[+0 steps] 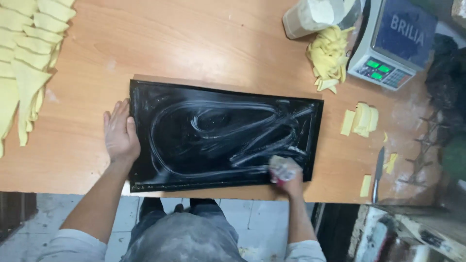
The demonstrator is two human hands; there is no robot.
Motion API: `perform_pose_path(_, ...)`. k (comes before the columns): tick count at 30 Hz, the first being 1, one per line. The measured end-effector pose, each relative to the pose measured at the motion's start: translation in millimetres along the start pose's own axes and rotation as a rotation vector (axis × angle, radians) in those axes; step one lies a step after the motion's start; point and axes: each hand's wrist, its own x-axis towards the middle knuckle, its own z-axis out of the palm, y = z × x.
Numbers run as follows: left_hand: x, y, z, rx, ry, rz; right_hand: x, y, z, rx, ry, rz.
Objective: Shaping pastry dough pieces into bow shapes and arranging them on a baking tray.
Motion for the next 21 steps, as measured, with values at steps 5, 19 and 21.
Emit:
perform_pose_path(5, -1, -1, 1, 0.005, 0.027, 0.007, -36, -120, 68, 0.053, -0.147, -0.007)
perform_pose_path(19, 1, -14, 8, 0.075, 0.014, 0.07, -78, -144, 250, -0.808, -0.626, -0.796)
perform_pose_path(21, 0, -11, 8, 0.071, 0.004, 0.061, -65, -137, 148, -0.61, -0.629, -0.396)
